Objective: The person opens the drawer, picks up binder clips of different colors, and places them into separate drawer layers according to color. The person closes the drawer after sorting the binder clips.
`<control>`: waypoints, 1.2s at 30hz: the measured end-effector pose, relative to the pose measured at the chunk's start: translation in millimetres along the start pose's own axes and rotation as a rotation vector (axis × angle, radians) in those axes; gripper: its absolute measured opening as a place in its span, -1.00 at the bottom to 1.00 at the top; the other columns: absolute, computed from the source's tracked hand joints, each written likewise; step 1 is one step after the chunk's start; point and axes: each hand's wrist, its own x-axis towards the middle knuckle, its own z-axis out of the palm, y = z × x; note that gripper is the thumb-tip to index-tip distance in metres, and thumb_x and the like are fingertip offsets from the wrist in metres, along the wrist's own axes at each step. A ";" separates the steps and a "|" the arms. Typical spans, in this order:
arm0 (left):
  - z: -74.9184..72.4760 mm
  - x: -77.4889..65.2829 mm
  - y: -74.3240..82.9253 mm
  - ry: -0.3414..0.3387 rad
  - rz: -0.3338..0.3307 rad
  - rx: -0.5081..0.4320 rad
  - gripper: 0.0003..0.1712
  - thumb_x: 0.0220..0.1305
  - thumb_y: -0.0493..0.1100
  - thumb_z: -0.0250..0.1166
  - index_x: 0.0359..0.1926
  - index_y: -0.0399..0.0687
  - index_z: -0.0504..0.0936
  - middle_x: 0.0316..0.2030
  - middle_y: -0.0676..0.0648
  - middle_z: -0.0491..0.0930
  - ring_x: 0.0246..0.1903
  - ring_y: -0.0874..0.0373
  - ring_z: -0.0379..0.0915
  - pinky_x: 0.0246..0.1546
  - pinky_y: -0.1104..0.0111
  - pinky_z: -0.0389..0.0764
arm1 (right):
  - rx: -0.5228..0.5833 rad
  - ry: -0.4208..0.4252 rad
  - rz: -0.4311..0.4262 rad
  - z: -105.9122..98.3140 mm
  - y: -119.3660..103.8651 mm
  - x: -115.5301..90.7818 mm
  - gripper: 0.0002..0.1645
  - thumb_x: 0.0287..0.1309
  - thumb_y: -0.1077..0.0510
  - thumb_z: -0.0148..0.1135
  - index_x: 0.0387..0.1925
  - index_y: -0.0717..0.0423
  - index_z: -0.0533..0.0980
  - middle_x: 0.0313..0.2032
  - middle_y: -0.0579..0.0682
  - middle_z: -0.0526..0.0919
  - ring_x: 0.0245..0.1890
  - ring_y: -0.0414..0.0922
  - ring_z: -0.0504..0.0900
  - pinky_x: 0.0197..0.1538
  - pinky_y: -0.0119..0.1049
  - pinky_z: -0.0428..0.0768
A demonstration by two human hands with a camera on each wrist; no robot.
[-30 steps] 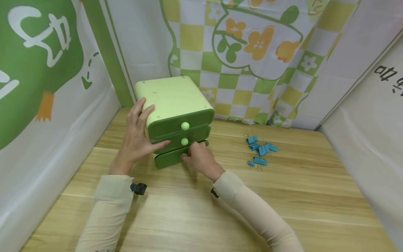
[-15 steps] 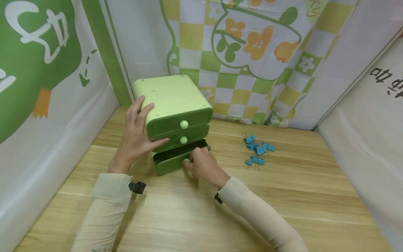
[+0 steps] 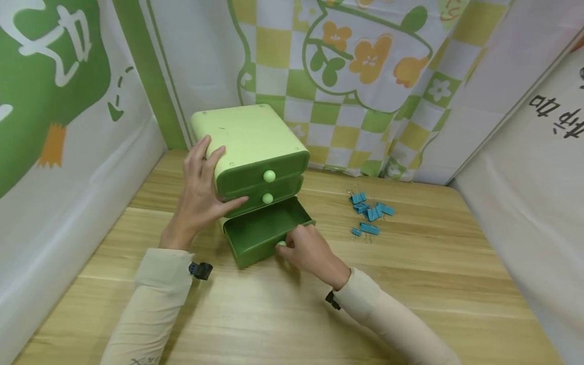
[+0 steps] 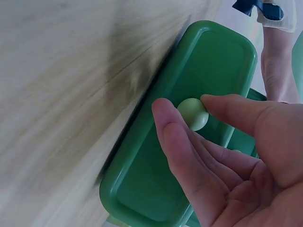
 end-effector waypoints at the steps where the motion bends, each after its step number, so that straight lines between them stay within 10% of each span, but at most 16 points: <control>1: 0.1 0.1 0.3 0.001 0.002 0.004 0.38 -0.22 0.10 0.76 0.57 -0.12 0.19 0.64 -0.34 -0.03 0.64 -0.31 -0.13 0.68 -0.21 0.04 | 0.003 0.001 -0.003 -0.2 0.9 -1.7 -0.37 0.31 0.10 0.43 -0.84 0.03 0.39 -0.85 -0.27 0.22 -0.80 -0.39 0.16 -0.68 -0.53 0.11; 12: -2.4 -0.2 0.4 0.039 -0.003 -0.061 0.19 0.12 0.52 0.42 0.52 -0.15 0.31 0.61 -0.35 0.07 0.62 -0.30 -0.05 0.66 -0.23 0.06 | 0.086 -0.054 0.035 -4.4 11.3 -11.4 -0.56 0.32 0.11 0.42 -0.69 0.13 0.61 -0.74 -0.22 0.49 -0.72 -0.36 0.35 -0.63 -0.51 0.30; 22: -3.3 4.1 3.4 0.182 -0.017 -0.214 -0.05 0.37 0.40 0.27 0.43 -0.26 0.46 0.46 -0.25 0.46 0.54 -0.17 0.26 0.68 0.06 0.19 | -0.091 0.054 0.083 -67.4 54.8 -29.2 -0.82 0.25 0.21 0.47 -0.23 0.29 0.78 -0.28 0.18 0.86 -0.34 -0.01 0.84 -0.23 -0.14 0.86; 30: -3.5 4.7 4.9 0.252 -0.018 -0.253 -0.17 0.33 0.30 0.34 0.34 -0.26 0.57 0.38 -0.24 0.57 0.49 -0.15 0.38 0.64 0.14 0.32 | -0.264 0.039 0.173 -88.4 91.1 -32.1 -0.69 0.26 0.31 0.41 -0.60 0.17 0.56 -0.66 -0.08 0.48 -0.64 -0.23 0.26 -0.52 -0.39 0.37; 36: -0.9 2.6 6.3 0.258 -0.014 -0.273 -0.22 0.26 0.15 0.40 0.33 -0.27 0.57 0.37 -0.24 0.58 0.48 -0.18 0.40 0.63 0.14 0.33 | -0.294 -0.018 0.195 -83.5 109.7 -30.1 -0.60 0.26 0.32 0.41 -0.65 0.12 0.46 -0.64 -0.13 0.34 -0.58 -0.23 0.25 -0.50 -0.41 0.28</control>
